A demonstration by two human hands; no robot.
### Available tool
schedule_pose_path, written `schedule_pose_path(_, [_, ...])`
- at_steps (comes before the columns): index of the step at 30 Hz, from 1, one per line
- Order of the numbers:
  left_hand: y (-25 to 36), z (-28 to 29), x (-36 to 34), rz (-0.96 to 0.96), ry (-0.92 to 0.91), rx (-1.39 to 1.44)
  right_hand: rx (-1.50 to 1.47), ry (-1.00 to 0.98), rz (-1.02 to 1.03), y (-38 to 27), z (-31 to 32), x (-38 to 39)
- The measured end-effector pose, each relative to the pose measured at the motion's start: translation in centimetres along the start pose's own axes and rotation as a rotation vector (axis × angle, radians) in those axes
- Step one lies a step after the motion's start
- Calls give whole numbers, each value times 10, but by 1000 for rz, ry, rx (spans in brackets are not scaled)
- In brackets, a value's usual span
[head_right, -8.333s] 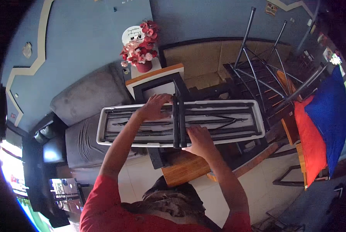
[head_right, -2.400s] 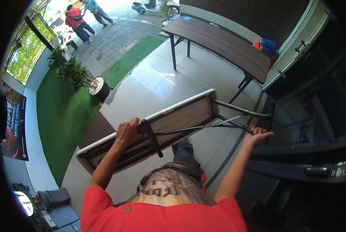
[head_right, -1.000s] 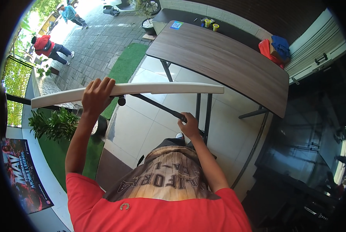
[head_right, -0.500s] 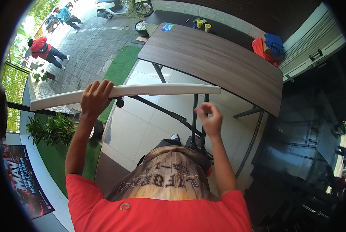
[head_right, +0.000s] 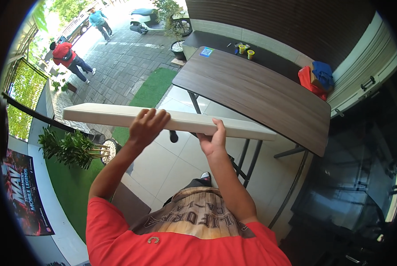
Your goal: The recorder is moving various table components and stools from an indoor storage area to an outdoor patio to set up seating.
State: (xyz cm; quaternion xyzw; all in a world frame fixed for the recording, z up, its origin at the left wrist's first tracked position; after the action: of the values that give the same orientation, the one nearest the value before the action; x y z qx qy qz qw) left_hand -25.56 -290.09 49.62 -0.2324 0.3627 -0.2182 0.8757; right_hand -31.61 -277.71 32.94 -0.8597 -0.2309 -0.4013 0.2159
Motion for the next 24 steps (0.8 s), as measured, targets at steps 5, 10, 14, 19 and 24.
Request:
schedule_pose_path(5, [17, -6, 18, 102, -24, 92, -57, 72, -23, -6, 27, 10])
schedule_pose_path(10, [14, 33, 66, 669, 350, 457, -100, 125, 124, -27, 50, 36])
schedule_pose_path(14, [135, -60, 177, 1934, -18, 1297, -154, 177, 243, -37, 78, 28])
schedule_pose_path(19, [229, -123, 165, 2191, -215, 2011, -134, 289, 360, -42, 117, 23])
schedule_pose_path(24, [262, -130, 152, 2157, -451, 2031, -186, 362, 362, -73, 152, 18])
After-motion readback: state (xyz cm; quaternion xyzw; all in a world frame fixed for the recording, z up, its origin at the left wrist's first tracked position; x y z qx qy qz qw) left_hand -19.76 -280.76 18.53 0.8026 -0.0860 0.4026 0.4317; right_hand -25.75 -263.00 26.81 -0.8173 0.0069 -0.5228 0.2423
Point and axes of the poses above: each hand's wrist, its own x-axis away from the middle knuckle, its own z-axis out of the back of the hand, y = z × x, the point moved 8 cm from there along -x, towards the middle knuckle, and after that the axes turned 15 degrees about y, right-handed, at the moved point
